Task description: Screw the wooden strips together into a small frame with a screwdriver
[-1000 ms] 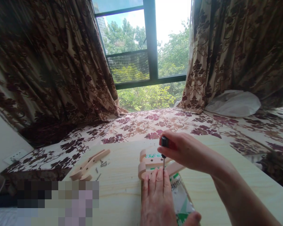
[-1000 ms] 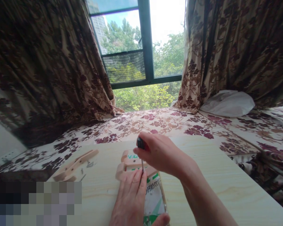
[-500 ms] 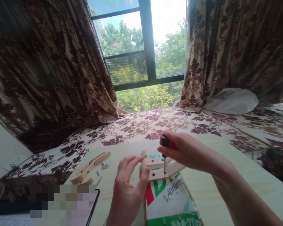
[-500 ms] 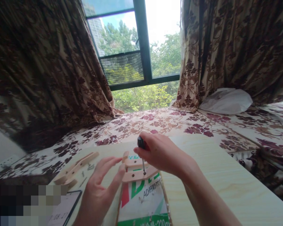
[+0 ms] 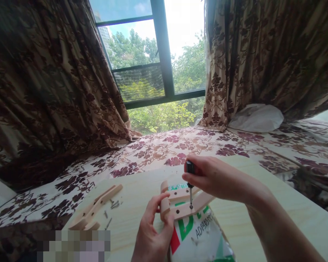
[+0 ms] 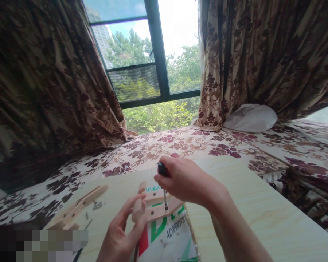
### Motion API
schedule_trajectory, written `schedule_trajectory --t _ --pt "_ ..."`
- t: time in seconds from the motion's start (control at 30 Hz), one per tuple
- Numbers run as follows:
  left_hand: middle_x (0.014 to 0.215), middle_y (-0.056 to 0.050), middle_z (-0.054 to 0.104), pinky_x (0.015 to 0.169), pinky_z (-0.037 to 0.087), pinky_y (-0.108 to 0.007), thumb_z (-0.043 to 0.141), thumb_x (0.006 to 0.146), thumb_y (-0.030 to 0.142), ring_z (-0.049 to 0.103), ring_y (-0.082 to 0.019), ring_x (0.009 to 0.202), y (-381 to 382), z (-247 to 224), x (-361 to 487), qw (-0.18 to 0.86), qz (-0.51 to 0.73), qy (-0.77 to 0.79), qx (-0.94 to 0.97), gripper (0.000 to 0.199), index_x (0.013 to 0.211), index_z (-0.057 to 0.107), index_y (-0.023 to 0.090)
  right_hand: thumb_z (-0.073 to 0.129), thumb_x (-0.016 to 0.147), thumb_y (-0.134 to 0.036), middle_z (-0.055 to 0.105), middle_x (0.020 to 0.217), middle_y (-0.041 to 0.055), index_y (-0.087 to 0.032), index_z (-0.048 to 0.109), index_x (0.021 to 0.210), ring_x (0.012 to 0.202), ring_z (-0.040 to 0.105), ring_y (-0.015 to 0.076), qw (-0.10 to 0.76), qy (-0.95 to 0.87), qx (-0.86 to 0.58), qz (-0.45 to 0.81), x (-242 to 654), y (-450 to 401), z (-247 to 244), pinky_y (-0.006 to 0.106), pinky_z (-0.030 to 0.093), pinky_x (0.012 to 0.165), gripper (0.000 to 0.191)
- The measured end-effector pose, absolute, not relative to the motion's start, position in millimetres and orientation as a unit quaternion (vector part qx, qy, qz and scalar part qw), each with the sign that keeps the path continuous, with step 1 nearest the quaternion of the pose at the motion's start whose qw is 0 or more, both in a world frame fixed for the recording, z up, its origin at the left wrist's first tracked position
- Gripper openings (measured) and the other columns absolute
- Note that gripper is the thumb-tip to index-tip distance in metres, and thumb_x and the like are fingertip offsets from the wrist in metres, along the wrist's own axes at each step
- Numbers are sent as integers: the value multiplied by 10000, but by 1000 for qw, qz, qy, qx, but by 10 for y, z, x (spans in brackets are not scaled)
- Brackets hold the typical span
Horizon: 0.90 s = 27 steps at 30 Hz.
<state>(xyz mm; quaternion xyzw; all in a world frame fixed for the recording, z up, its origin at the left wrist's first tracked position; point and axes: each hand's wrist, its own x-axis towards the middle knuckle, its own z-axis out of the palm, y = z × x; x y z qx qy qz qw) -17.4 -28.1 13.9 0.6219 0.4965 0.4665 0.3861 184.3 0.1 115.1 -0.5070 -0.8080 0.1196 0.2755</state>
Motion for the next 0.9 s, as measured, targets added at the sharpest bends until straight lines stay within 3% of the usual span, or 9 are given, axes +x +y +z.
schedule_trajectory --t 0.4,0.63,0.9 --pt "934 -47 674 801 506 -306 636 730 519 607 -226 897 -275 105 -206 368 464 546 592 485 1092 607 199 549 829 -322 478 599 -40 -200 439 686 551 357 100 291 -807 -505 99 1834 -15 1138 245 243 508 217" --pt "1045 -49 651 867 475 -296 621 762 423 598 -218 983 -305 133 -197 405 446 521 605 416 1110 556 205 538 825 -272 488 616 -35 -194 478 694 558 393 99 283 -817 -484 133 1856 -37 1167 233 273 505 164" --pt "947 -46 668 802 503 -295 667 717 464 600 -222 917 -308 152 -159 381 477 537 582 422 1044 622 201 560 823 -289 485 609 -36 -191 470 686 552 380 96 295 -812 -489 117 1855 -30 1153 236 256 503 191"
